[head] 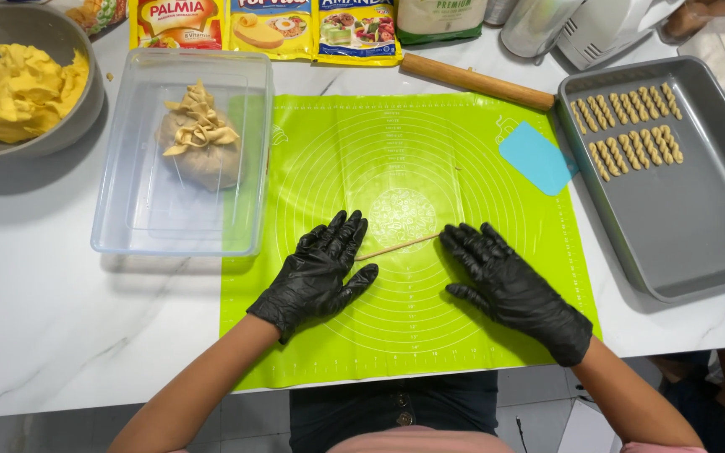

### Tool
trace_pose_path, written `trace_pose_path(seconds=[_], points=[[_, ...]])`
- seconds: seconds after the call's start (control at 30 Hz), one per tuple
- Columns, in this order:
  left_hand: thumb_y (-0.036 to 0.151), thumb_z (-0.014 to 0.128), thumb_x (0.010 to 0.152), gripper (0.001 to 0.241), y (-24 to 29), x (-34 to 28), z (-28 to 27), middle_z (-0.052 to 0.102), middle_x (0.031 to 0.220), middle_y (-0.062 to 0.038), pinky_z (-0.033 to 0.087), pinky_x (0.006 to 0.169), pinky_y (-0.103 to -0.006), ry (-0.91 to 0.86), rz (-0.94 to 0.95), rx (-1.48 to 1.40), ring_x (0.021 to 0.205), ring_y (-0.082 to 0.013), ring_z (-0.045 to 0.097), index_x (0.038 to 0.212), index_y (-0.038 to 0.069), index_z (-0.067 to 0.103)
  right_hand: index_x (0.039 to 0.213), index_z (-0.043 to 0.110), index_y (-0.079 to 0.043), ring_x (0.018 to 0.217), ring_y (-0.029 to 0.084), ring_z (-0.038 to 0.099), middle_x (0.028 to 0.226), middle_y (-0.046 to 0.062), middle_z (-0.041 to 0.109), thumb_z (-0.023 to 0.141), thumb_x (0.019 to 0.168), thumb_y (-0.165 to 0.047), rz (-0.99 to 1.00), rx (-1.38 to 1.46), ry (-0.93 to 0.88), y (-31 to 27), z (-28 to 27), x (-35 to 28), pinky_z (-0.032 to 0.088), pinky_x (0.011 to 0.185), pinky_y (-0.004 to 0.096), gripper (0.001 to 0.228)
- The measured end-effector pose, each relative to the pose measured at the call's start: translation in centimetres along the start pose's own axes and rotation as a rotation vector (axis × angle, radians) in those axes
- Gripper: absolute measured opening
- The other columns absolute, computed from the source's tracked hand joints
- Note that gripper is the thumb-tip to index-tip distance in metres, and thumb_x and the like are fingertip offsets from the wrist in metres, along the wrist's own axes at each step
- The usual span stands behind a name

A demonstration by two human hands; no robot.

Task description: Rolling dough into thin ropes and twisting them into small decorative cookie shapes on a silicone mat before placing them on a tray.

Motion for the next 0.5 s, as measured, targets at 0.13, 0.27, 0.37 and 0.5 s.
trace_pose_path(seconds=[0.13,0.27,0.37,0.5], points=[[0.058,0.034,0.105,0.073,0.9,-0.9,0.0,0.018,0.170,-0.011,0.015,0.122,-0.0450,0.009,-0.021,0.034,0.156,-0.0294,0.016,0.163,0.017,0.022,0.147,0.050,-0.004,0.142,0.036,0.045,0.152,0.023,0.050,0.056,0.100,-0.057,0.029,0.002,-0.064,-0.9,0.9,-0.5,0.020,0.128,0.049,0.071],[0.058,0.033,0.105,0.073,1.7,-2.2,-0.6,0.016,0.170,-0.014,0.012,0.122,-0.0467,-0.073,-0.008,-0.078,0.155,-0.0330,0.015,0.162,0.013,0.021,0.154,0.043,-0.009,0.148,0.032,0.038,0.158,0.018,0.043,0.049,0.101,-0.059,0.095,-0.046,-0.141,0.6,1.6,-1.0,0.015,0.130,0.048,0.073],[0.057,0.034,0.105,0.074,2.2,-3.1,-0.2,0.014,0.170,-0.014,0.011,0.122,-0.0472,-0.111,-0.018,-0.137,0.154,-0.0337,0.014,0.163,0.015,0.018,0.158,0.038,-0.013,0.150,0.030,0.035,0.161,0.014,0.040,0.045,0.101,-0.062,0.132,-0.059,-0.181,1.6,2.0,-0.8,0.011,0.131,0.047,0.075],[0.047,0.047,0.105,0.074,4.2,-4.3,-2.0,0.028,0.166,-0.018,0.023,0.123,-0.0436,0.165,0.002,-0.177,0.154,-0.0336,0.026,0.159,0.002,0.026,0.164,0.025,-0.010,0.154,0.033,0.029,0.169,0.014,0.029,0.048,0.102,-0.050,0.049,0.001,-0.060,2.7,2.1,-0.1,0.015,0.127,0.050,0.077]])
Point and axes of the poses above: each hand's wrist, its own x-axis towards the middle knuckle, its own z-axis out of the palm, y = z × x, the point moved 5 cm from there along x, towards the middle knuckle
